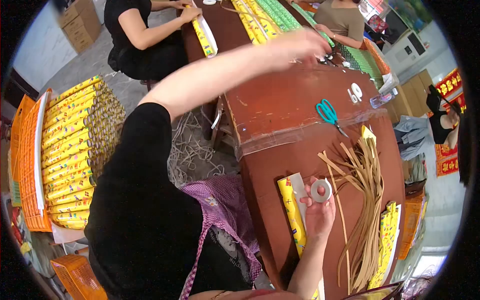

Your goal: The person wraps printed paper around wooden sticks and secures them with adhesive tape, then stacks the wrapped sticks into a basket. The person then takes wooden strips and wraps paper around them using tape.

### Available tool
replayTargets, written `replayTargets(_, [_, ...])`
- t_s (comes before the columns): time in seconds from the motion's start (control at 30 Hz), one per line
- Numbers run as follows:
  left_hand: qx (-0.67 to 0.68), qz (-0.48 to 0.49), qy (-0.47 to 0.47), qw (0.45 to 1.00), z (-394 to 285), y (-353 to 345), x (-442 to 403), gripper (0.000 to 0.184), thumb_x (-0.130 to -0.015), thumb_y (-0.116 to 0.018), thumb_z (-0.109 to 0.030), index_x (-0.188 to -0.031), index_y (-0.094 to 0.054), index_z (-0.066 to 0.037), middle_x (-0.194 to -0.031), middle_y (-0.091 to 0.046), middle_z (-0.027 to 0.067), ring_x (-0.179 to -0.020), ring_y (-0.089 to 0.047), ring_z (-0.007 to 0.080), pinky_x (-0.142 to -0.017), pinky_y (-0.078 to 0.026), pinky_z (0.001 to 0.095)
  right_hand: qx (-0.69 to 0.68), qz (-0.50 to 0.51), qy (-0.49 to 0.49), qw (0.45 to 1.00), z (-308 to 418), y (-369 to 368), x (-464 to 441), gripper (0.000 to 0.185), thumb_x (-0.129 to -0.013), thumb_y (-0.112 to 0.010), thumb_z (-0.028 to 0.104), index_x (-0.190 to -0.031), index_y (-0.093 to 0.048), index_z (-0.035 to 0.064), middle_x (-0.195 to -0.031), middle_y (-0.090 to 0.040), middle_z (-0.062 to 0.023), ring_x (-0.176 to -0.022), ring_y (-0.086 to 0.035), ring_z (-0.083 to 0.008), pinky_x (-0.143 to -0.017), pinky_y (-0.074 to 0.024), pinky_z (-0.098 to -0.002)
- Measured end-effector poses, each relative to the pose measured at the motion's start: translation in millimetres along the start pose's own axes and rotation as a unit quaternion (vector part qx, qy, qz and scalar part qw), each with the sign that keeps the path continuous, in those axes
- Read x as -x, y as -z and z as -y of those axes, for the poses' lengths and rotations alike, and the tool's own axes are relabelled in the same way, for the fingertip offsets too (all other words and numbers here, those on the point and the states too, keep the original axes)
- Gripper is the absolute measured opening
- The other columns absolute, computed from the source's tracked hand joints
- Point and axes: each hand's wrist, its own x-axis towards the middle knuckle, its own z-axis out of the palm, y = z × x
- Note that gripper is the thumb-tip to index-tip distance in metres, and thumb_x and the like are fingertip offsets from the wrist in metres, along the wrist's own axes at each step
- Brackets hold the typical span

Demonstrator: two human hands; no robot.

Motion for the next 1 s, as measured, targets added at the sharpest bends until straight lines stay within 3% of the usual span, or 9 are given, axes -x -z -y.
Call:
replayTargets(0.03, [-0.081,0.075,0.061,0.992,-12,-32,26,0.031,-0.083,-0.063,-0.019,-0.107,-0.067,0.001,-0.089,-0.067,0.0089,-0.081,-0.063,0.0175,-0.076,-0.051,0.0304,0.0,0.0,-0.006,1.0,0,-1,0,0.059,-0.084,-0.073,0.033,-0.126,-0.05,-0.0024,-0.129,-0.052,-0.0161,-0.116,-0.055,-0.0312,-0.082,-0.0549,-0.0366])
replayTargets(0.07, [-0.26,0.125,-0.111,0.951,0,-50,43,0.031,-0.086,-0.061,-0.023,-0.107,-0.067,0.0,-0.09,-0.069,0.0105,-0.082,-0.064,0.021,-0.08,-0.052,0.0334,-0.001,0.006,-0.001,1.0,0,-1,-1,0.059,-0.085,-0.073,0.034,-0.126,-0.051,-0.0019,-0.126,-0.054,-0.0129,-0.116,-0.054,-0.0308,-0.081,-0.0545,-0.0359])
replayTargets(0.1, [-0.187,0.219,-0.107,0.952,15,-72,53,0.032,-0.089,-0.059,-0.027,-0.107,-0.067,-0.002,-0.092,-0.07,0.0117,-0.084,-0.065,0.0235,-0.08,-0.051,0.0364,-0.001,0.013,0.006,1.0,-1,0,-3,0.059,-0.085,-0.072,0.034,-0.126,-0.051,-0.0013,-0.122,-0.055,-0.0096,-0.116,-0.052,-0.0304,-0.081,-0.0542,-0.0351])
replayTargets(0.17, [-0.201,0.323,-0.11,0.918,22,-114,65,0.032,-0.091,-0.058,-0.027,-0.107,-0.067,-0.001,-0.089,-0.071,0.0119,-0.082,-0.065,0.0235,-0.077,-0.051,0.0378,-0.018,0.008,0.019,1.0,-4,3,-3,0.053,-0.086,-0.071,0.033,-0.124,-0.055,-0.002,-0.134,-0.051,-0.0206,-0.112,-0.059,-0.0314,-0.08,-0.0555,-0.041])
replayTargets(0.23, [-0.116,0.324,-0.087,0.935,28,-139,64,0.031,-0.092,-0.057,-0.028,-0.101,-0.068,0.0,-0.083,-0.07,0.0094,-0.076,-0.064,0.0193,-0.07,-0.051,0.0345,0.001,-0.011,0.002,1.0,-1,1,-3,0.054,-0.087,-0.071,0.035,-0.125,-0.052,0.0016,-0.119,-0.055,-0.0066,-0.116,-0.051,-0.0298,-0.079,-0.053,-0.0339])
replayTargets(0.27, [-0.112,0.323,-0.084,0.936,36,-148,61,0.031,-0.092,-0.057,-0.028,-0.101,-0.068,0.0,-0.083,-0.07,0.0094,-0.076,-0.064,0.0193,-0.07,-0.051,0.0345,0.001,-0.005,0.005,1.0,-1,3,-3,0.054,-0.087,-0.07,0.035,-0.126,-0.052,0.002,-0.122,-0.055,-0.0082,-0.119,-0.051,-0.0303,-0.077,-0.0526,-0.0345])
replayTargets(0.33, [0.121,0.279,0.146,0.941,55,-163,53,0.031,-0.093,-0.058,-0.03,-0.097,-0.069,-0.002,-0.079,-0.068,0.0063,-0.07,-0.062,0.0131,-0.064,-0.05,0.0283,0.002,-0.009,0.007,1.0,0,2,-2,0.054,-0.088,-0.069,0.035,-0.127,-0.051,0.0017,-0.123,-0.055,-0.0089,-0.121,-0.05,-0.0304,-0.077,-0.0527,-0.035])
replayTargets(0.9, [0.162,0.276,0.205,0.925,111,-167,67,0.026,-0.09,-0.065,-0.029,-0.092,-0.069,-0.004,-0.074,-0.065,0.0061,-0.063,-0.061,0.0127,-0.058,-0.051,0.0259,-0.042,0.035,0.041,0.998,2,9,8,0.046,-0.095,-0.058,0.033,-0.127,-0.048,0.0005,-0.142,-0.04,-0.0218,-0.12,-0.052,-0.0334,-0.079,-0.0539,-0.0393])
replayTargets(1.0, [0.171,0.266,0.207,0.926,111,-166,66,0.024,-0.089,-0.065,-0.028,-0.088,-0.069,-0.004,-0.072,-0.065,0.0067,-0.061,-0.061,0.0138,-0.055,-0.051,0.0266,-0.063,-0.04,0.03,0.997,5,-1,7,0.048,-0.087,-0.071,0.032,-0.118,-0.055,-0.0014,-0.133,-0.047,-0.0216,-0.112,-0.058,-0.0342,-0.076,-0.0566,-0.041])
